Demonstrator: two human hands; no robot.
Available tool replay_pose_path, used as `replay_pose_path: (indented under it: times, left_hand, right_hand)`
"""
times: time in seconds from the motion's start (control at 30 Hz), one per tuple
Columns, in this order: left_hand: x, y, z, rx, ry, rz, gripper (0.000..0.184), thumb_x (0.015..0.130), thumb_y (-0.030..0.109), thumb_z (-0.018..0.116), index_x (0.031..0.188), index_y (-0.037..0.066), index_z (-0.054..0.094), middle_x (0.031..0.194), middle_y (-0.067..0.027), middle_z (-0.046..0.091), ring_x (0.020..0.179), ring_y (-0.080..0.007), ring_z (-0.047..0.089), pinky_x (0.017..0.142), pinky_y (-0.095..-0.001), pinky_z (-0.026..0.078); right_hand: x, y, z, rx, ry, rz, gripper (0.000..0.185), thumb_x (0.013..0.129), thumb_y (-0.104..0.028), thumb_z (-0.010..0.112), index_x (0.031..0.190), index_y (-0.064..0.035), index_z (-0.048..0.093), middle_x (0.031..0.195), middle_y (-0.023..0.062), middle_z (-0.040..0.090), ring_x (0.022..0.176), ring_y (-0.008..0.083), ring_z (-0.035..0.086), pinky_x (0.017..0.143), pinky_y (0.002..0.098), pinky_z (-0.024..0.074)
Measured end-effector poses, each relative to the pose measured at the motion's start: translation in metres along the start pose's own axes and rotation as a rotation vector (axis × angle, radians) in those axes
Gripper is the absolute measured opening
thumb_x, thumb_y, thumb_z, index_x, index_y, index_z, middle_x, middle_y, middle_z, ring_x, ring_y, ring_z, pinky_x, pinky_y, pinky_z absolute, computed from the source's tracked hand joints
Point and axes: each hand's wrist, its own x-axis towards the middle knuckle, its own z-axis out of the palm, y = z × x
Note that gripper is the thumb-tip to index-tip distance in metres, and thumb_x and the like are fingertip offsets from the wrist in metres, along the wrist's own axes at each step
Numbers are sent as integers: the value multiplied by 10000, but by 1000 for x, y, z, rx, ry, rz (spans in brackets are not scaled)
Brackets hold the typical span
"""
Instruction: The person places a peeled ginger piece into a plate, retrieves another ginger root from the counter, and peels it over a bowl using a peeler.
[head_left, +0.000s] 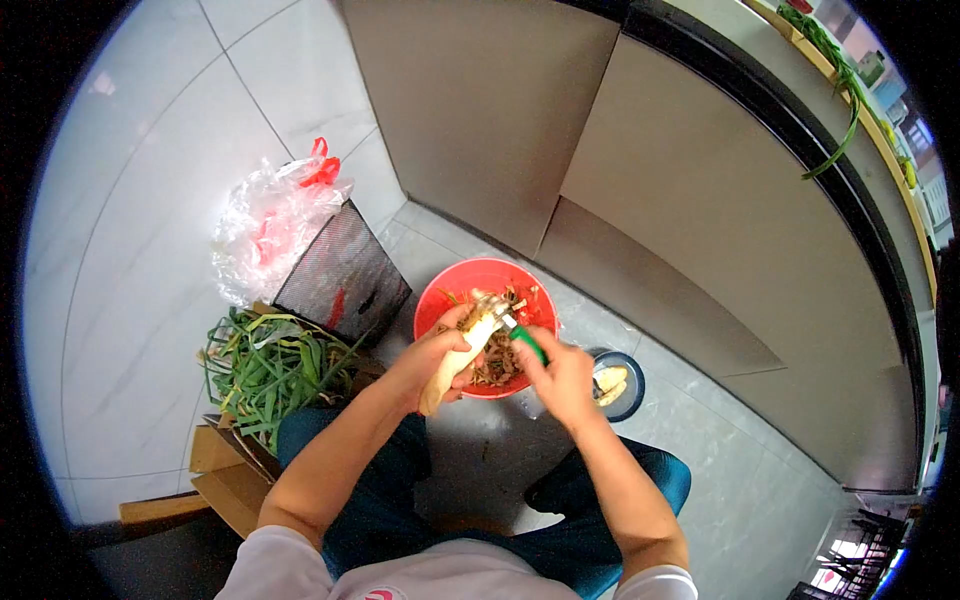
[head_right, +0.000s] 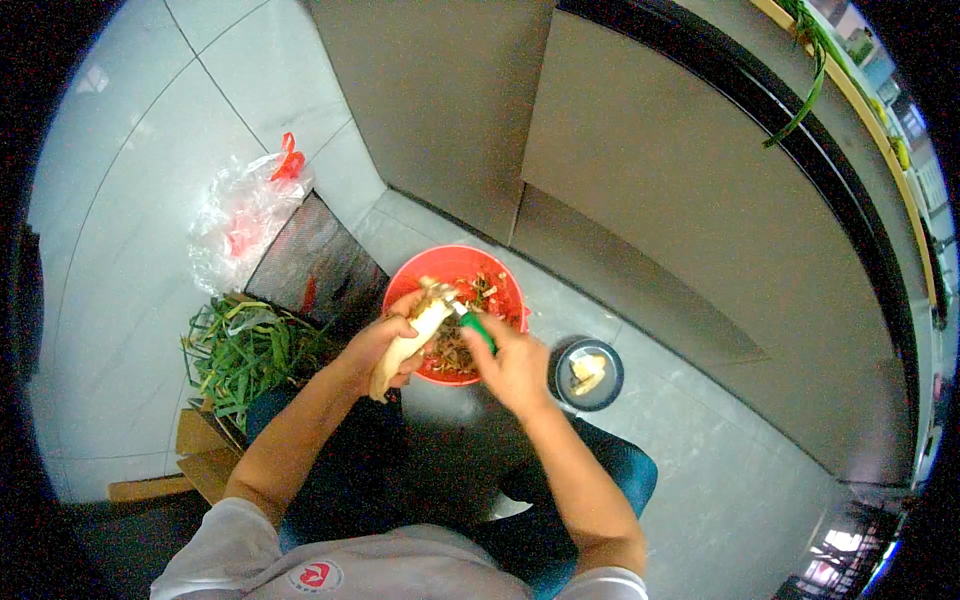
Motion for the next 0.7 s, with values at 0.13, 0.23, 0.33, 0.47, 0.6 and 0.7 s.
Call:
replay_pose_path:
  times: [0.13,0.23,0.33,0.47,0.6,0.7]
  left_hand:
    - [-6,4,4,73,-82,20,766,829,139,467,1532,200,169,872,-121,581,496,-132,511,344,-267,377]
    - [-7,4,8,80,-15,51,773,827,135,489,1530,209,176,870,-118,584,497,-130,515,349,-269,387]
    - [-8,4,12,98,31,32,780,830,125,505,1531,221,176,866,-111,585,504,-127,513,356,-264,383]
    - [-3,-1,5,97,32,-31,770,839,123,506,1528,228,179,862,-101,589,515,-123,515,361,-264,384]
    - [-3,2,7,125,25,-11,762,845,132,520,1523,220,184,863,-101,590,522,-122,521,361,-270,390]
    - [-4,-2,8,117,48,19,776,833,118,535,1521,212,189,878,-112,587,525,-128,532,363,-275,402]
  right_hand:
    - [3,16,-9,-30,-35,276,358,921,-378,640,1084,-64,696,815,160,700,698,258,686,655,343,518]
    - [-7,14,5,293,-24,295,337,937,-345,641,1081,-46,696,812,125,702,735,158,657,700,302,502]
    - [-16,-8,-2,208,-190,163,311,928,-331,654,1078,-62,691,805,130,704,739,197,689,705,316,515]
    - [-2,-2,-6,43,-65,103,338,913,-388,641,1051,-86,701,740,157,685,677,328,685,657,374,526]
    - [2,20,-2,-6,-87,314,374,931,-416,628,1056,-72,702,749,143,692,691,268,680,665,356,514]
    - [-3,36,23,506,33,312,392,948,-434,612,1068,-70,695,719,62,663,623,155,610,598,293,473]
